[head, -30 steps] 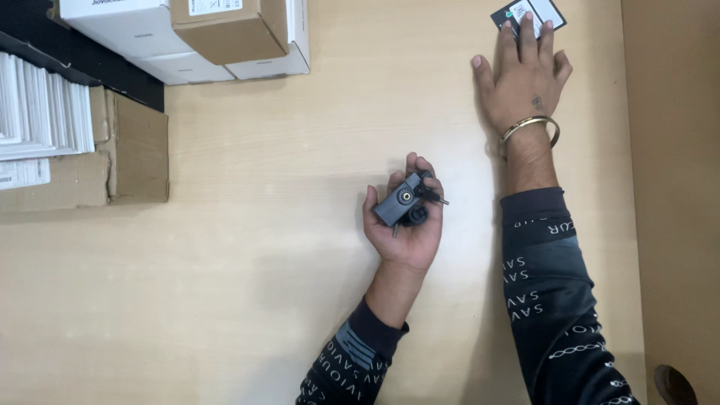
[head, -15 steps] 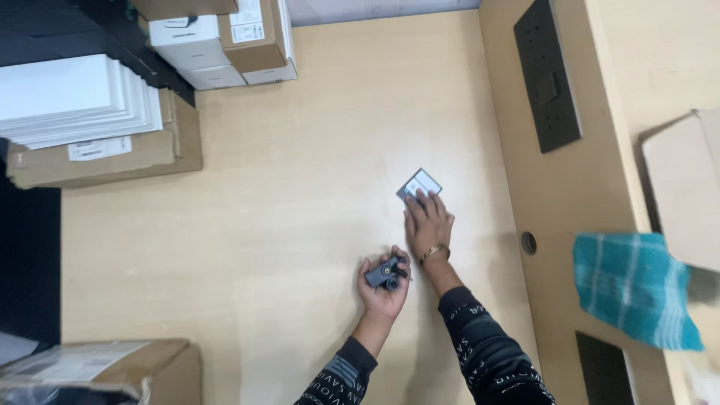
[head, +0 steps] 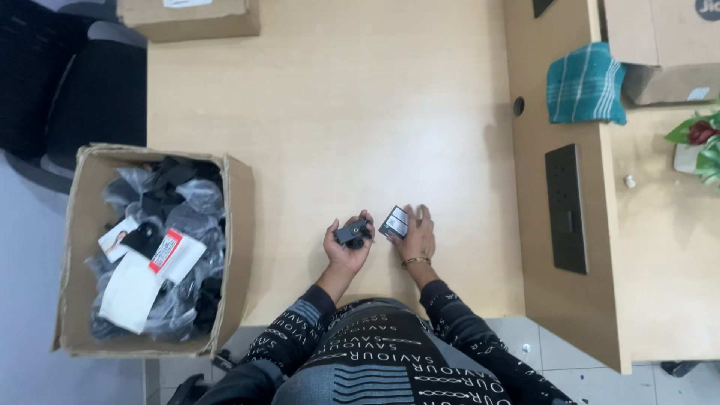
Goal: The person picks up various black plastic components and packaged items from a desk and places them into a cardboard box.
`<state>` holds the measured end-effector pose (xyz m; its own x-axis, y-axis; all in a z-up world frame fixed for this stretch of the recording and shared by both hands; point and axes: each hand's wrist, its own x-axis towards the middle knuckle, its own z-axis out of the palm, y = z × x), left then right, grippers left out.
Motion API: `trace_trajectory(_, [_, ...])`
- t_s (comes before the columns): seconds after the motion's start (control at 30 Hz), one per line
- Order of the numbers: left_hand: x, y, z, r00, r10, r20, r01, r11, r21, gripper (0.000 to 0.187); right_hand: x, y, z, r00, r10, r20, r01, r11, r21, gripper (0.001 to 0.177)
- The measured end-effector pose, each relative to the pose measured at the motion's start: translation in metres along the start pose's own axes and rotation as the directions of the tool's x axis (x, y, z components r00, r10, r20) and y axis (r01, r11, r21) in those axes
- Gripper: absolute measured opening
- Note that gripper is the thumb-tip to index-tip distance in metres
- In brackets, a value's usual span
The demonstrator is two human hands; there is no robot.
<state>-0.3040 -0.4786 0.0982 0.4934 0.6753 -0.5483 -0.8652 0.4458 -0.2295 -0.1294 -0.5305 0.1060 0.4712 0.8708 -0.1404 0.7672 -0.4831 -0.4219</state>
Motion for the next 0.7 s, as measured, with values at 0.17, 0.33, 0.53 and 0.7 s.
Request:
trace_trajectory(0.17, [-0.041, 0.007, -0.006, 0.996, 0.081, 0.032, -0.080, 0.996, -0.041, 0.046, -0.024, 0.006, -0.008, 0.979, 0.077, 0.188, -0.047, 0.986, -0.159, 0.103])
trace_trajectory(0.33, [-0.064, 0.022, -0.010, 0.990, 0.131, 0.059, -0.126, 0.988, -0.084, 0.047, -0.032, 0.005, -0.005, 0.935, 0.217, 0.281, -0.169, 0.968, -0.186, 0.095])
trace_trajectory(0.53, [-0.091, 0.046, -0.008, 0.968, 0.231, 0.098, -0.216, 0.965, -0.147, 0.046, -0.032, 0.018, 0.023, 0.933, 0.166, 0.320, -0.074, 0.957, -0.281, 0.078])
trace_trajectory(0.7, [-0.117, 0.078, 0.013, 0.899, 0.426, 0.099, -0.398, 0.890, -0.221, 0.050, -0.018, -0.029, 0.056, 0.900, 0.021, 0.435, -0.272, 0.808, 0.523, 0.039])
